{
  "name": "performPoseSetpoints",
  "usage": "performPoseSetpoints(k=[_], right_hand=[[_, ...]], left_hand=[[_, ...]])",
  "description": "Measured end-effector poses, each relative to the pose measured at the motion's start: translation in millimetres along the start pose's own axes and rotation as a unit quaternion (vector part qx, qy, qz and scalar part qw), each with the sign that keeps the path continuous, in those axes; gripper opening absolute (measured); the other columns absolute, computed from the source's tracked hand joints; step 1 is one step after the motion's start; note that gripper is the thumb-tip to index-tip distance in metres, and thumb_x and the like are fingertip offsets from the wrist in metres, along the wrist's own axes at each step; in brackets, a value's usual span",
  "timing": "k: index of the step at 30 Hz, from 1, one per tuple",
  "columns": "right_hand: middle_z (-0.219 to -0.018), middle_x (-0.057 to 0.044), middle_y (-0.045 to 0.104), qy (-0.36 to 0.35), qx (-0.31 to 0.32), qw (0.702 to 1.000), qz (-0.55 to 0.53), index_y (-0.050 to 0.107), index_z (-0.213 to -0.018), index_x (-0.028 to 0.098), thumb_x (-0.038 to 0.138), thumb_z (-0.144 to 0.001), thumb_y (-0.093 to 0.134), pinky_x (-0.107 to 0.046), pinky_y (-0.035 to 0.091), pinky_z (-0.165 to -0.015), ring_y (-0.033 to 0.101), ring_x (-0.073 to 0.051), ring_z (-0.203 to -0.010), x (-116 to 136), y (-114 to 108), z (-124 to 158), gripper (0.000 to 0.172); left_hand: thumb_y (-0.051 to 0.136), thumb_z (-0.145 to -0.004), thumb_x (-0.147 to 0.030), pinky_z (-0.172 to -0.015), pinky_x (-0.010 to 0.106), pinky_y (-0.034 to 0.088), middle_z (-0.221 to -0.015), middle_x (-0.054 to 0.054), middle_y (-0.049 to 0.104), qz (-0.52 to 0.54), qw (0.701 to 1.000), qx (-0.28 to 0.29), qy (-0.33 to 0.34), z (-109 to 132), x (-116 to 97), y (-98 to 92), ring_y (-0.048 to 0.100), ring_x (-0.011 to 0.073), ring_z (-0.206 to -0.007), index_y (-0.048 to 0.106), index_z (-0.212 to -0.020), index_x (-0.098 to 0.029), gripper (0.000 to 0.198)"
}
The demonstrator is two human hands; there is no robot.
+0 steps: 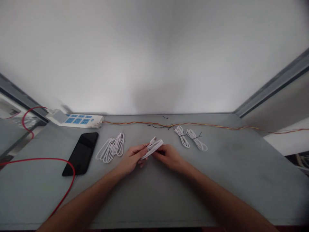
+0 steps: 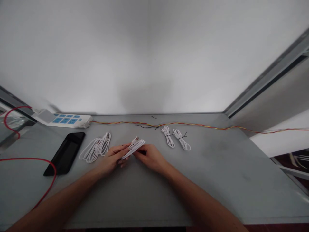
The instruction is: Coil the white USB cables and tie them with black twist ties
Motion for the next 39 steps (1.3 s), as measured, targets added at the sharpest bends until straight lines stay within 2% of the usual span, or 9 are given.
performPoseSetpoints(k=[3, 6, 9, 12, 14, 16, 23, 32, 39], right_hand=[[-0.061, 0.002, 0.057, 0.026, -0.002, 1.0, 0.008, 0.068, -0.074, 0.017, 0.028, -0.086, 0.05, -0.023, 0.04, -0.058, 0.051, -0.012, -0.059, -2.0, 0.9, 1.0, 0.025], [-0.053, 0.004, 0.049, 0.063, -0.016, 0.998, 0.007, 0.062, -0.062, 0.017, 0.025, -0.083, 0.05, -0.021, 0.032, -0.049, 0.042, -0.009, -0.049, -5.7, 1.2, 2.5, 0.026], [-0.051, 0.003, 0.051, 0.091, -0.021, 0.996, -0.017, 0.06, -0.06, 0.017, 0.026, -0.083, 0.051, -0.021, 0.032, -0.047, 0.043, -0.009, -0.047, -7.6, 3.4, 4.2, 0.026], [-0.052, 0.001, 0.055, 0.106, -0.019, 0.993, -0.043, 0.061, -0.061, 0.017, 0.031, -0.084, 0.053, -0.022, 0.036, -0.049, 0.049, -0.01, -0.048, -7.0, 6.4, 5.4, 0.029], [-0.055, 0.001, 0.057, 0.117, -0.011, 0.99, -0.079, 0.062, -0.063, 0.017, 0.034, -0.083, 0.055, -0.022, 0.04, -0.05, 0.051, -0.01, -0.05, -6.9, 9.4, 5.7, 0.028], [-0.059, 0.0, 0.059, 0.133, -0.002, 0.983, -0.123, 0.061, -0.066, 0.016, 0.037, -0.082, 0.056, -0.022, 0.042, -0.05, 0.053, -0.01, -0.05, -8.2, 12.5, 5.8, 0.027], [-0.06, -0.001, 0.06, 0.163, 0.009, 0.97, -0.181, 0.06, -0.066, 0.015, 0.052, -0.077, 0.06, -0.021, 0.044, -0.047, 0.054, -0.009, -0.046, -15.3, 15.3, 5.1, 0.038], [-0.059, -0.001, 0.062, 0.197, 0.02, 0.958, -0.209, 0.061, -0.066, 0.015, 0.066, -0.073, 0.058, -0.022, 0.045, -0.045, 0.057, -0.01, -0.045, -20.0, 17.9, 5.8, 0.052], [-0.058, 0.001, 0.061, 0.208, 0.046, 0.952, -0.221, 0.061, -0.066, 0.015, 0.06, -0.067, 0.068, -0.02, 0.045, -0.045, 0.056, -0.008, -0.045, -21.1, 19.5, 5.8, 0.046]], left_hand=[[0.061, -0.081, -0.046, -0.045, 0.021, 0.033, -0.065, -0.001, 0.051, -0.052, 0.998, -0.036, 0.01, -0.8, 1.9, -4.4, 0.036, 0.0067, -0.049, 0.066, -0.117, -0.015, 0.048], [0.055, -0.086, -0.045, -0.047, 0.021, 0.033, -0.064, -0.001, 0.054, -0.153, 0.985, -0.073, 0.026, -0.2, 2.0, -8.5, 0.041, 0.0085, -0.049, 0.063, -0.122, -0.017, 0.047], [0.051, -0.089, -0.041, -0.052, 0.023, 0.038, -0.069, 0.0, 0.062, -0.249, 0.96, -0.111, 0.056, 2.4, -4.0, -10.6, 0.047, 0.0106, -0.052, 0.063, -0.123, -0.02, 0.042], [0.05, -0.09, -0.032, -0.07, 0.028, 0.047, -0.094, 0.005, 0.069, -0.317, 0.93, -0.139, 0.122, 5.8, -16.1, -9.9, 0.061, 0.0159, -0.074, 0.066, -0.117, -0.02, 0.034], [0.049, -0.09, -0.027, -0.084, 0.031, 0.047, -0.106, 0.006, 0.069, -0.347, 0.914, -0.134, 0.16, 7.0, -21.6, -7.8, 0.063, 0.0191, -0.092, 0.068, -0.114, -0.02, 0.032], [0.048, -0.09, -0.025, -0.091, 0.033, 0.045, -0.11, 0.006, 0.07, -0.37, 0.904, -0.12, 0.178, 7.2, -23.0, -6.2, 0.063, 0.0201, -0.1, 0.068, -0.114, -0.021, 0.031], [0.046, -0.09, -0.022, -0.086, 0.032, 0.049, -0.107, 0.007, 0.07, -0.47, 0.856, -0.089, 0.196, 8.5, -17.5, -2.1, 0.065, 0.0189, -0.093, 0.063, -0.121, -0.022, 0.036], [0.046, -0.089, -0.022, -0.085, 0.037, 0.05, -0.111, 0.012, 0.066, -0.557, 0.804, -0.055, 0.201, 10.3, -14.3, 1.7, 0.064, 0.0229, -0.094, 0.059, -0.126, -0.022, 0.04], [0.047, -0.089, -0.023, -0.079, 0.034, 0.051, -0.109, 0.012, 0.065, -0.593, 0.783, -0.058, 0.18, 10.2, -12.5, 4.0, 0.065, 0.0221, -0.088, 0.058, -0.128, -0.024, 0.041]])
Point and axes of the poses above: each hand's wrist, its own z-axis away from the middle knuckle, its own y-axis out of the palm, x = y × z, the point moved 6 cm from there along -z, towards the middle knuckle
